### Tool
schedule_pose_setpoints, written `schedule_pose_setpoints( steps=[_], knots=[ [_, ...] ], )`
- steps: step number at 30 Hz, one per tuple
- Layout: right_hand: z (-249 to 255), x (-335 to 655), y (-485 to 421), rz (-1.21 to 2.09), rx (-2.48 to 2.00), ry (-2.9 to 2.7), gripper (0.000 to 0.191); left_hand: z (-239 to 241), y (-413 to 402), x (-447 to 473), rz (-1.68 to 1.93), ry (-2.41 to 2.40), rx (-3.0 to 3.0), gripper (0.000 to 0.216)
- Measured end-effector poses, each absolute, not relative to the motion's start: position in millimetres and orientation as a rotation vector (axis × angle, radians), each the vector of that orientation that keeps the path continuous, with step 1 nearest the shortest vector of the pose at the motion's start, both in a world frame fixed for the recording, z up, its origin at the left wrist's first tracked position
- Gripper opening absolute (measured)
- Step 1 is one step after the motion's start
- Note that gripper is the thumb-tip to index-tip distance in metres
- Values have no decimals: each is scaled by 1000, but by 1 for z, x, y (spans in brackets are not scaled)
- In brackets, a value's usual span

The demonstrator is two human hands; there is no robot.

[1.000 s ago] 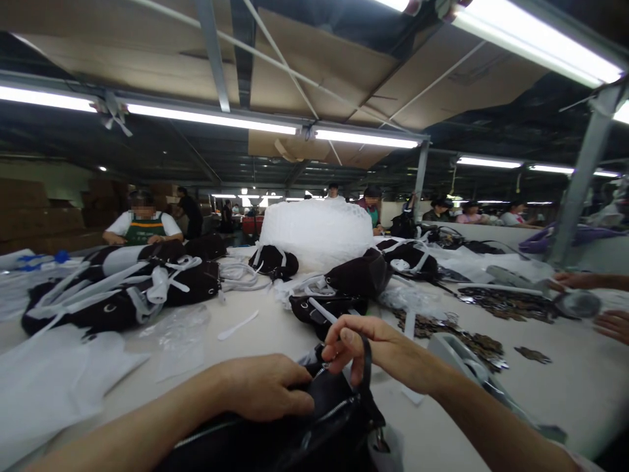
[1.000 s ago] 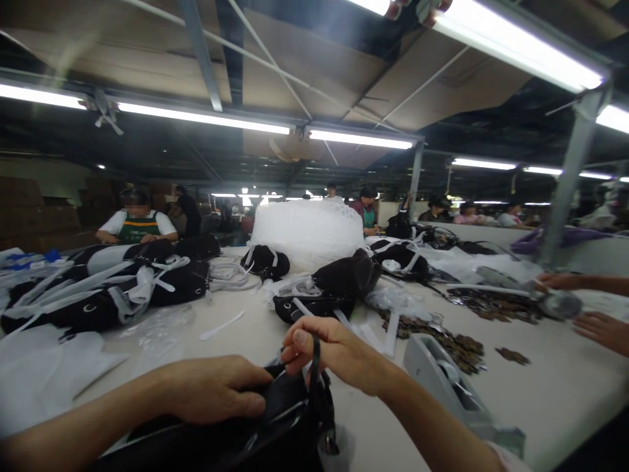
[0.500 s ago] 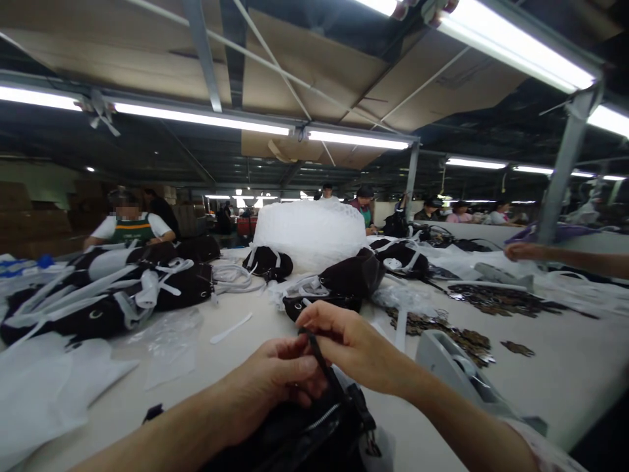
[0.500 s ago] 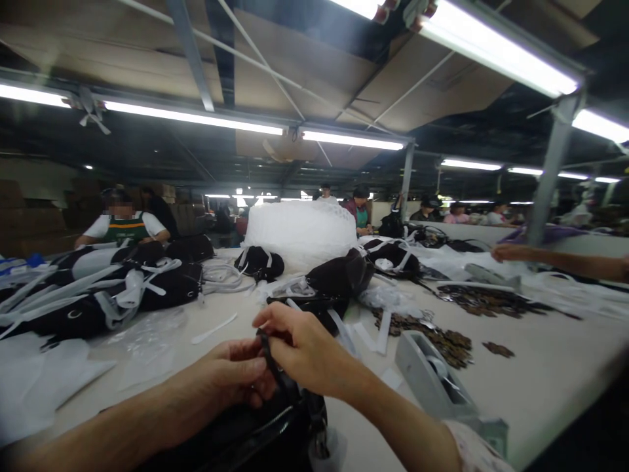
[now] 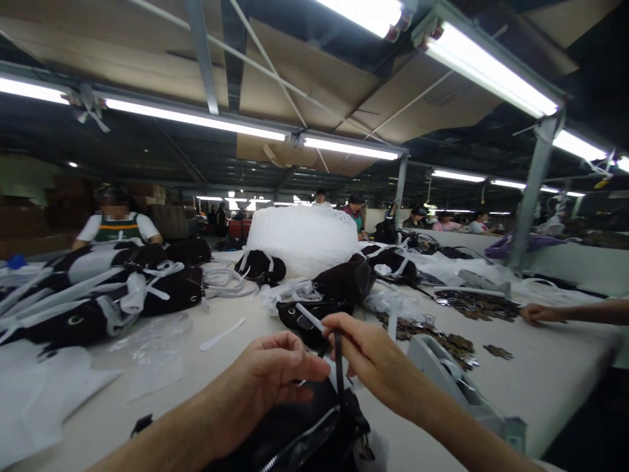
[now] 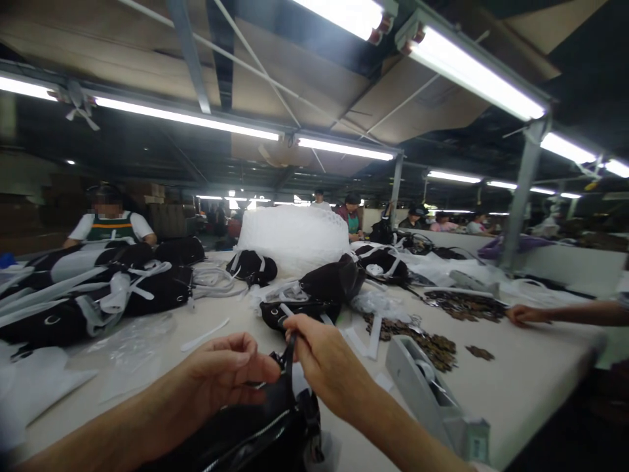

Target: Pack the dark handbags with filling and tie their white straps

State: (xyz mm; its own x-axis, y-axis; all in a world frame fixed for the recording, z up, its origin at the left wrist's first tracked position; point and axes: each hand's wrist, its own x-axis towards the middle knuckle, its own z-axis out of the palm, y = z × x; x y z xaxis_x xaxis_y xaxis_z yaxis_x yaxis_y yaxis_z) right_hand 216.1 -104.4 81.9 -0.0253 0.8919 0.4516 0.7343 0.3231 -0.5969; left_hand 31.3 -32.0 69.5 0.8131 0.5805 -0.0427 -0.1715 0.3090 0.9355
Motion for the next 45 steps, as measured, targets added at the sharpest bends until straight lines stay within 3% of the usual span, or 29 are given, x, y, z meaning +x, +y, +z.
schedule_pose_setpoints(
  steps=[3, 7, 10, 12, 14, 17, 29, 32, 41, 43, 45],
  knots=[
    [82, 207, -107, 304, -1444, -1876, 25, 64, -28, 34, 468, 420, 1156, 23],
    [99, 200, -100, 123, -1162, -2107, 33, 64, -32, 34, 467, 176, 1114, 55],
    [103, 213, -95, 103, -1204, -1908, 35, 68, -36, 26, 451, 96, 1042, 44],
    [97, 225, -94, 148, -1441, -1790, 24, 67, -37, 21, 460, 163, 1010, 31],
    [86, 232, -93, 270, -1728, -1791, 22, 63, -35, 20, 490, 233, 997, 22],
    [68, 237, -90, 404, -1889, -1830, 34, 57, -30, 24, 530, 258, 994, 21],
    [60, 247, -83, 1373, -1083, -1020, 66, 54, -22, 4, 548, 503, 1004, 38],
    [52, 242, -88, 1618, -1020, -959, 61, 53, -24, 4, 539, 504, 1030, 40],
    [46, 244, -105, 1262, -664, -1017, 20, 58, -31, 1, 569, 559, 1054, 40],
    [44, 253, -109, 1355, -652, -1122, 29, 59, -34, 2, 550, 560, 1044, 42],
    [49, 256, -120, 1508, -687, -1309, 53, 59, -34, 3, 534, 536, 1059, 43]
  ],
)
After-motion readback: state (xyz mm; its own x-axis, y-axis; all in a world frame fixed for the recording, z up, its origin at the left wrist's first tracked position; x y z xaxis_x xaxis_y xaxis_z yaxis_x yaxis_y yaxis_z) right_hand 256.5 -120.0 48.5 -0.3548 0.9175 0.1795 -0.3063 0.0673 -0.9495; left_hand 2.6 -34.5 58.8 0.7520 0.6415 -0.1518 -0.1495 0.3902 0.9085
